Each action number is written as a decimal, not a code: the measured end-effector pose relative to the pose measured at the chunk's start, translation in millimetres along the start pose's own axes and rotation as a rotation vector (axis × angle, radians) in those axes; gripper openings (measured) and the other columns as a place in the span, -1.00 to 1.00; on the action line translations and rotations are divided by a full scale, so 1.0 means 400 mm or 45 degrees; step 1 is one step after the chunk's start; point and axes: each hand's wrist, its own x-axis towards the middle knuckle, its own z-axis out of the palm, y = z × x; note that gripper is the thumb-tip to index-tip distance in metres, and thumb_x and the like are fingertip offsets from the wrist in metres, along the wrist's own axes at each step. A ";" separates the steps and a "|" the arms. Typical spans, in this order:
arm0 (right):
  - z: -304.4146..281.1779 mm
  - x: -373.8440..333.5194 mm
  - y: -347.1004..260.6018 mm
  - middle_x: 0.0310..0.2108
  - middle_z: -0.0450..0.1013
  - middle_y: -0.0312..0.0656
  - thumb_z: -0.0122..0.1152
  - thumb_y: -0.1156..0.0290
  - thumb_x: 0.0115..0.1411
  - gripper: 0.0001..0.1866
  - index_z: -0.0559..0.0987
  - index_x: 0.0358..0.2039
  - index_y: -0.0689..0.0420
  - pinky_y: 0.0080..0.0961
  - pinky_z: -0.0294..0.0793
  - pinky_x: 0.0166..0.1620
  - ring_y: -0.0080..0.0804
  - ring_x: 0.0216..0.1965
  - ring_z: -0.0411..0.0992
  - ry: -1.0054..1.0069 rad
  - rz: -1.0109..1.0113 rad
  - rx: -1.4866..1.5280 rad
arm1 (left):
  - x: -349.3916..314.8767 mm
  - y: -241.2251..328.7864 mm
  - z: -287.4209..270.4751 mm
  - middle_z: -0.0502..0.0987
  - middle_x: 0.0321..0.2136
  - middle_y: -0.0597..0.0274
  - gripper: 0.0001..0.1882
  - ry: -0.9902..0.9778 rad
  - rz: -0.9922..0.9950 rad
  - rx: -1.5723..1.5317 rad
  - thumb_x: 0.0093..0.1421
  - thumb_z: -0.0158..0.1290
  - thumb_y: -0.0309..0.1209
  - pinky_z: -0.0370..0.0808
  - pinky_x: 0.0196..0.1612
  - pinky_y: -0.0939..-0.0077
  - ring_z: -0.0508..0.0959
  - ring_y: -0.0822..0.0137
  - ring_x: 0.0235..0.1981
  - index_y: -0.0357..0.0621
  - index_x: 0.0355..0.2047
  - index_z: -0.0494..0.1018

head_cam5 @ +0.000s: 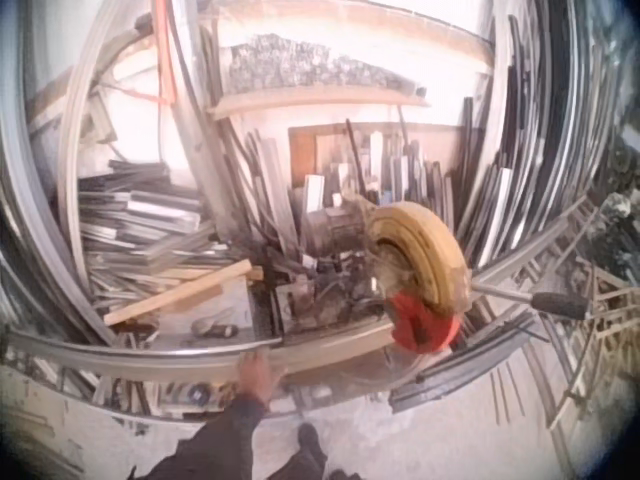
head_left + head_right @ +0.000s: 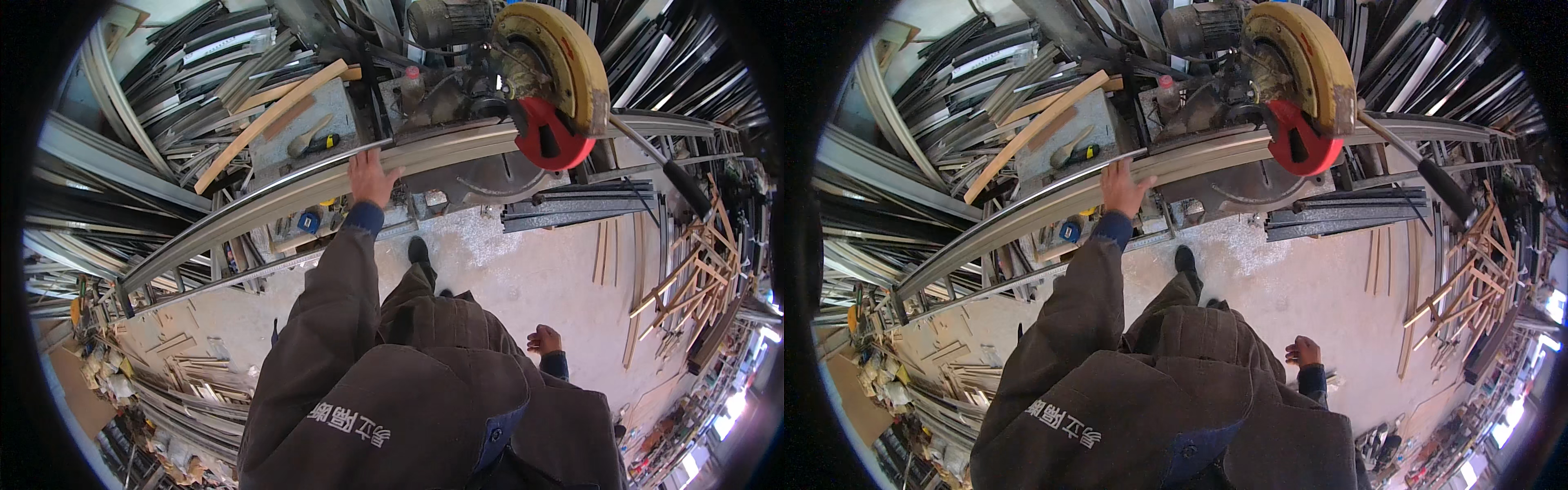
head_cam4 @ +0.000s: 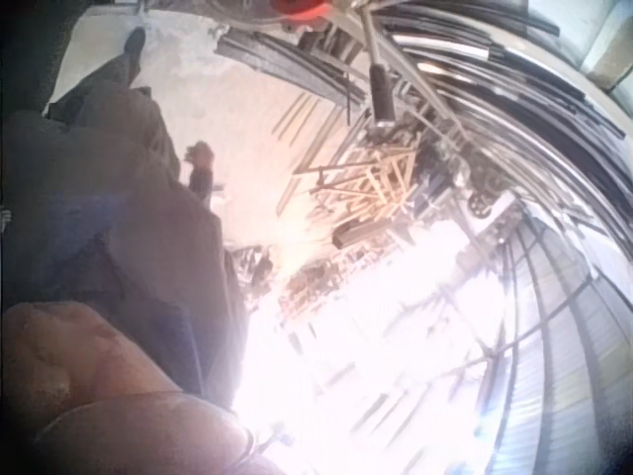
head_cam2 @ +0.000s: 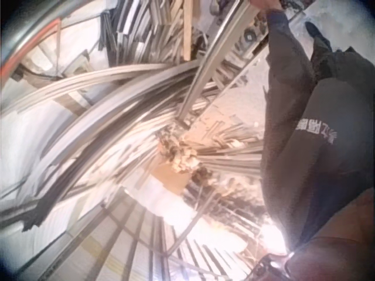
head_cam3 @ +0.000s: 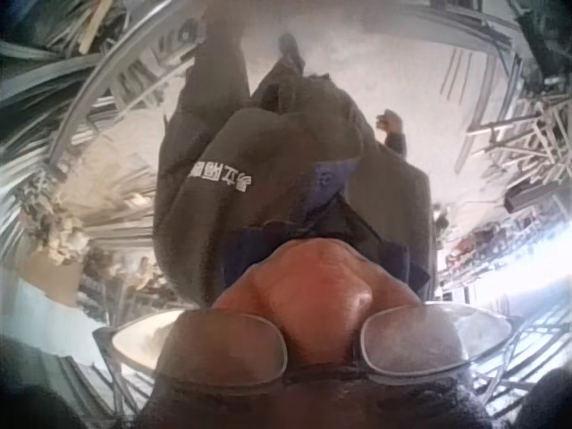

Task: The person uses a miter saw to cut long metal profiles into shorter pieces. They position each profile on the saw, lower the blade to cut, then remove and stack the cut pieces on a workbench. The person repeats this process for several profiles, organizing the finished pieces on the bench.

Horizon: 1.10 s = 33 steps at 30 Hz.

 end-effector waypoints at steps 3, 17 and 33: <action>0.018 -0.018 0.019 -0.45 0.55 -0.08 0.07 0.12 0.30 -0.66 0.48 -0.13 0.15 -0.36 0.58 -0.55 -0.33 -0.59 0.50 0.057 0.045 0.055 | 0.084 0.004 0.058 0.41 -0.13 0.05 -0.30 -0.034 0.077 0.069 -0.11 0.35 -0.03 0.29 0.03 0.05 0.35 -0.01 -0.03 -0.15 -0.04 0.40; 0.032 0.008 -0.183 -0.44 0.55 -0.07 0.08 0.13 0.29 -0.68 0.52 -0.19 0.14 -0.40 0.58 -0.53 -0.32 -0.55 0.52 0.201 -0.026 0.030 | 0.159 -0.067 0.133 0.44 -0.21 0.17 -0.53 -0.270 0.321 0.168 -0.01 0.27 -0.05 0.32 0.04 0.02 0.35 0.00 -0.05 -0.10 -0.22 0.51; 0.077 -0.105 -1.229 -0.34 0.55 -0.16 0.04 0.37 0.35 -0.68 0.48 -0.01 0.34 -0.58 0.53 -0.29 -0.51 -0.39 0.50 0.035 -1.378 -0.023 | 0.164 -0.063 0.163 0.45 -0.10 0.06 -0.44 -0.453 0.311 0.294 0.07 0.21 -0.07 0.30 0.14 0.04 0.34 -0.10 0.07 -0.26 -0.07 0.45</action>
